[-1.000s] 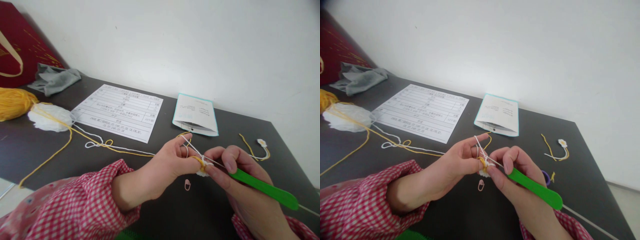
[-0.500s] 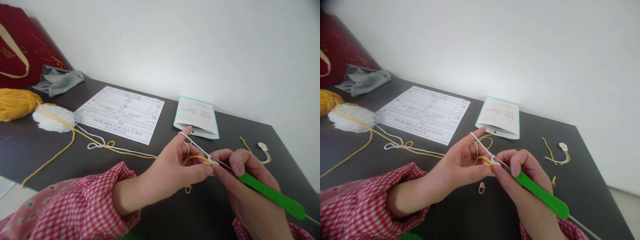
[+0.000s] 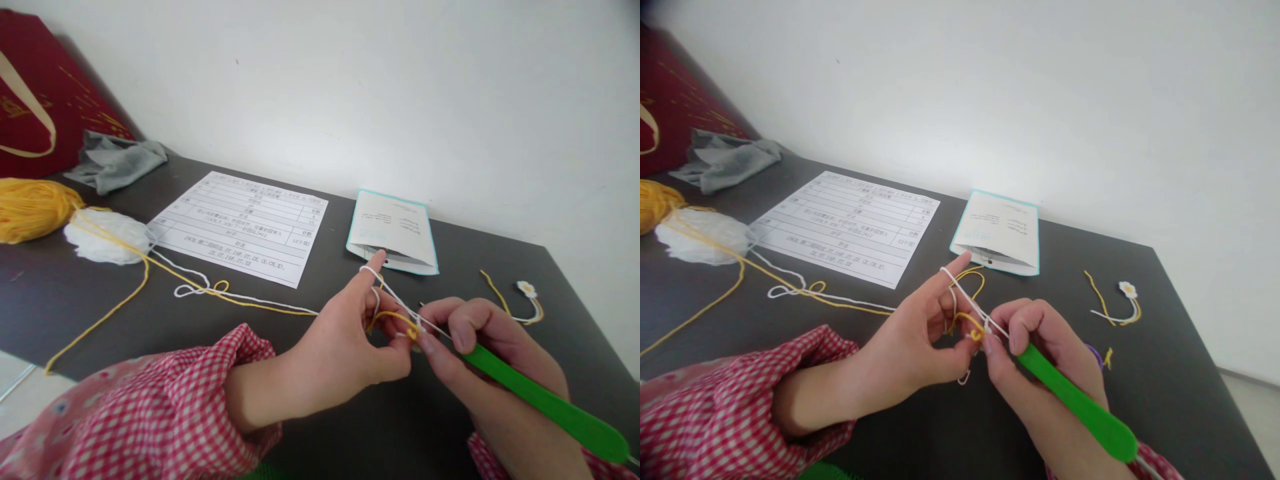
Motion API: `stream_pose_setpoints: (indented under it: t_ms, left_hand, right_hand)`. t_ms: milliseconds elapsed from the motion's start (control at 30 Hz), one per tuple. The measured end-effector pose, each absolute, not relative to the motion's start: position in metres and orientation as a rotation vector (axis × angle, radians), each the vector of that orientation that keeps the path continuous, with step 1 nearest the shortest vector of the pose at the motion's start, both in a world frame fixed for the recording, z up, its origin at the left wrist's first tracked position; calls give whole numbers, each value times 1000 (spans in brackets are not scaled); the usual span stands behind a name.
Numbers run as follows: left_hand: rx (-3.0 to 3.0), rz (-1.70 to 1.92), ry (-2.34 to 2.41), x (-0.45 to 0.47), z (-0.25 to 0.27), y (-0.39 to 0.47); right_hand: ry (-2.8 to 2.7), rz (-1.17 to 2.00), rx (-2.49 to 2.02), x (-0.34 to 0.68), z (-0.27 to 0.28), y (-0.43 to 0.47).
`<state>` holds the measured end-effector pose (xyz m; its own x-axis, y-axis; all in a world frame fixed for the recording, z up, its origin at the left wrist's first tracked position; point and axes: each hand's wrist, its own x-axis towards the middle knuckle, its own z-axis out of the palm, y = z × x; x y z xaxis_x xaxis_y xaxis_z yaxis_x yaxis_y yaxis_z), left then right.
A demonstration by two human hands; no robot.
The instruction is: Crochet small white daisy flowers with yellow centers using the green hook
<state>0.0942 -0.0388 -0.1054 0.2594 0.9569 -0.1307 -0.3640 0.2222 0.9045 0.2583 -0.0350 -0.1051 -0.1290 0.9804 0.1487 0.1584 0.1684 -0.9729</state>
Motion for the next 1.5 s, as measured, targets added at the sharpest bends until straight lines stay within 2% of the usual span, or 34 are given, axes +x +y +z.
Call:
stream_pose_setpoints:
  t_ms: [267, 433, 1200, 1500]
  left_hand:
    - [957, 1058, 845, 93, -108, -40]
    - [906, 1057, 827, 94, -106, -40]
    - [806, 1116, 711, 96, -114, -40]
    - [733, 1051, 704, 92, -108, -39]
  right_hand:
    - [-1076, 1489, -1102, 253, -100, -37]
    - [-933, 1591, -1078, 247, -95, -36]
    - [-851, 1670, -1062, 247, -98, -35]
    - [-994, 1507, -1042, 244, -99, -35]
